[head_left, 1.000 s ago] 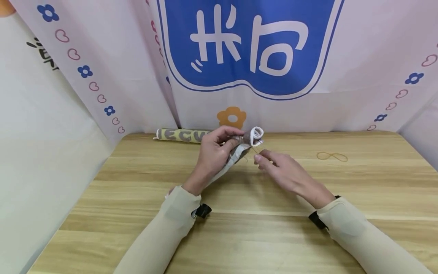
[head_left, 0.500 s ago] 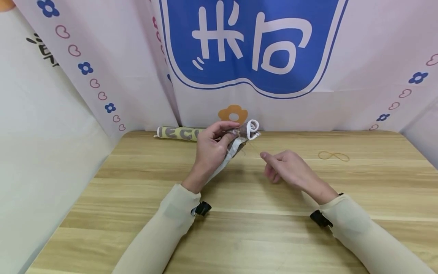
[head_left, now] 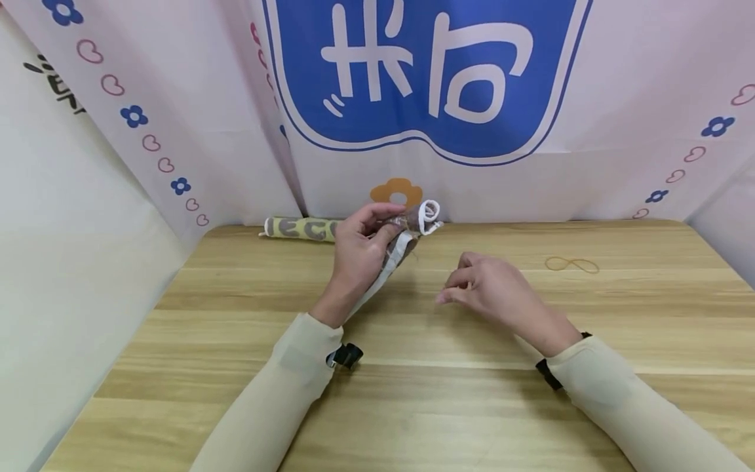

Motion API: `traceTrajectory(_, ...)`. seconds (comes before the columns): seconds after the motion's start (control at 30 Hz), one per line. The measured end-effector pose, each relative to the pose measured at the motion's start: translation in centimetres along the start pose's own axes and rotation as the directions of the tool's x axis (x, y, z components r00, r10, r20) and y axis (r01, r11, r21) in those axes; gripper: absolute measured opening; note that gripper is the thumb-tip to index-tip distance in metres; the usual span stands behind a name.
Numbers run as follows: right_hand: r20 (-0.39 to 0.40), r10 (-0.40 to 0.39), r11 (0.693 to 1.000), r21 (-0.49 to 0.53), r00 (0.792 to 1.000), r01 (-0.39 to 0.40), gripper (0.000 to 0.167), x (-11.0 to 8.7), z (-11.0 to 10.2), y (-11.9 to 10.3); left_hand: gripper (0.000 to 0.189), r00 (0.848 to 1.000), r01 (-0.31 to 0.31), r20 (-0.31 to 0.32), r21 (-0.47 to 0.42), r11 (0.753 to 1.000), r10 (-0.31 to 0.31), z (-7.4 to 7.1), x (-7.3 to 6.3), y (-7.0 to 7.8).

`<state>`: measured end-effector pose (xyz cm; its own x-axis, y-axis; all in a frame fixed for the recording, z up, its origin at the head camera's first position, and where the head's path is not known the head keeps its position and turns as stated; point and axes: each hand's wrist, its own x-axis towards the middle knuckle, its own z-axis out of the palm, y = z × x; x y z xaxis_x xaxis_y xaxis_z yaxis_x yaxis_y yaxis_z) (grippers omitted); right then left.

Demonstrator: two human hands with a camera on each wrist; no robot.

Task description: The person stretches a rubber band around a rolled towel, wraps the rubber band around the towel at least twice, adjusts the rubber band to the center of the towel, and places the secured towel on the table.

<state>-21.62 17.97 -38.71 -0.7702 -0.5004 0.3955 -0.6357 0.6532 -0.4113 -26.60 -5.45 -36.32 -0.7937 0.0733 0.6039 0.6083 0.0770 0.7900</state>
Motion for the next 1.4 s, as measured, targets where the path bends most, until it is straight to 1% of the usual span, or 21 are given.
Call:
traceTrajectory(0.03,-0.038,-0.091,0.996,-0.002,0.995,0.091,0.008,0.0,0.2,-0.1,0.022,1.0,0.004,-0.007,0.002,1.0,-0.004,0.0,0.0,0.0)
traceTrajectory(0.07,-0.075,-0.171,0.985,-0.005,0.982,0.171,0.01,0.0,0.3,-0.3,0.023,1.0,0.007,-0.014,0.003,1.0,-0.007,0.0,0.0,-0.1)
traceTrajectory(0.1,-0.108,-0.24,0.97,-0.003,0.965,0.242,0.012,0.0,0.4,-0.4,0.023,1.0,0.012,-0.016,0.003,1.0,-0.012,0.0,0.0,-0.1)
traceTrajectory(0.13,-0.141,-0.305,0.952,-0.006,0.942,0.307,0.013,0.1,0.5,-0.5,0.024,1.0,0.018,-0.015,0.002,1.0,-0.018,0.0,0.0,-0.1)
traceTrajectory(0.2,-0.204,-0.398,0.914,-0.006,0.895,0.405,0.02,0.2,0.6,-0.6,0.023,0.999,0.036,-0.007,0.011,0.999,-0.036,0.2,0.0,-0.1)
traceTrajectory(0.27,-0.252,-0.45,0.886,-0.005,0.857,0.464,0.028,0.2,0.7,-0.8,0.023,0.998,0.055,0.009,0.016,0.998,-0.055,0.3,-0.1,-0.2)
traceTrajectory(0.33,-0.286,-0.485,0.866,-0.027,0.827,0.499,0.036,0.3,0.9,-1.0,0.022,0.997,0.069,0.025,0.026,0.997,-0.07,0.5,-0.2,-0.2)
traceTrajectory(0.4,-0.305,-0.501,0.857,-0.049,0.81,0.512,0.042,0.3,1.0,-1.3,0.022,0.997,0.071,0.031,0.034,0.997,-0.072,0.6,-0.3,-0.2)
traceTrajectory(0.43,-0.306,-0.504,0.858,-0.067,0.808,0.509,0.047,0.3,1.0,-1.4,0.022,0.997,0.07,0.031,0.04,0.997,-0.072,0.6,-0.3,-0.2)
traceTrajectory(0.5,-0.302,-0.501,0.863,-0.102,0.811,0.495,0.056,0.4,1.0,-1.6,0.022,0.997,0.071,0.023,0.051,0.996,-0.072,0.6,-0.3,-0.2)
traceTrajectory(0.57,-0.289,-0.483,0.875,-0.126,0.826,0.467,0.063,0.4,1.0,-1.8,0.023,0.997,0.078,0.011,0.062,0.995,-0.079,0.6,-0.4,-0.2)
traceTrajectory(0.73,-0.236,-0.389,0.917,-0.196,0.891,0.348,0.074,0.1,1.0,-2.3,0.023,0.993,0.116,-0.013,0.092,0.989,-0.115,0.4,-0.4,-0.3)
traceTrajectory(0.8,-0.239,-0.331,0.934,-0.221,0.913,0.281,0.078,-0.1,1.0,-2.5,0.023,0.992,0.127,-0.022,0.107,0.986,-0.125,0.4,-0.4,-0.3)
traceTrajectory(0.87,-0.261,-0.266,0.95,-0.237,0.928,0.205,0.083,-0.2,1.0,-2.7,0.022,0.991,0.13,-0.033,0.123,0.984,-0.127,0.3,-0.4,-0.4)
traceTrajectory(1.0,-0.299,-0.096,0.968,-0.252,0.949,0.019,0.093,-0.3,0.6,-3.2,0.022,0.992,0.124,-0.057,0.16,0.979,-0.116,0.4,-0.3,-0.4)
traceTrajectory(1.07,-0.286,-0.01,0.97,-0.236,0.958,-0.06,0.098,-0.4,0.3,-3.5,0.022,0.993,0.109,-0.059,0.175,0.979,-0.1,0.5,-0.3,-0.3)
traceTrajectory(1.13,-0.266,0.049,0.972,-0.207,0.963,-0.107,0.101,-0.4,0.0,-3.9,0.021,0.996,0.082,-0.052,0.189,0.979,-0.073,0.6,-0.4,-0.2)
traceTrajectory(1.17,-0.258,0.066,0.975,-0.191,0.964,-0.118,0.103,-0.5,-0.2,-4.1,0.02,0.997,0.064,-0.046,0.197,0.978,-0.056,0.6,-0.4,-0.2)
traceTrajectory(1.23,-0.235,0.087,0.985,-0.128,0.968,-0.119,0.103,-0.6,-0.5,-4.5,0.02,0.999,0.026,-0.033,0.212,0.977,-0.02,0.7,-0.5,-0.1)
traceTrajectory(1.3,-0.211,0.088,0.994,-0.052,0.974,-0.101,0.1,-0.7,-0.7,-4.9,0.02,1.0,-0.007,-0.024,0.224,0.975,0.012,0.9,-0.7,0.0)
traceTrajectory(1.4,-0.16,0.074,0.995,0.081,0.984,-0.062,0.094,-0.8,-0.7,-5.7,0.021,0.999,-0.045,-0.015,0.232,0.972,0.05,1.1,-0.8,0.3)
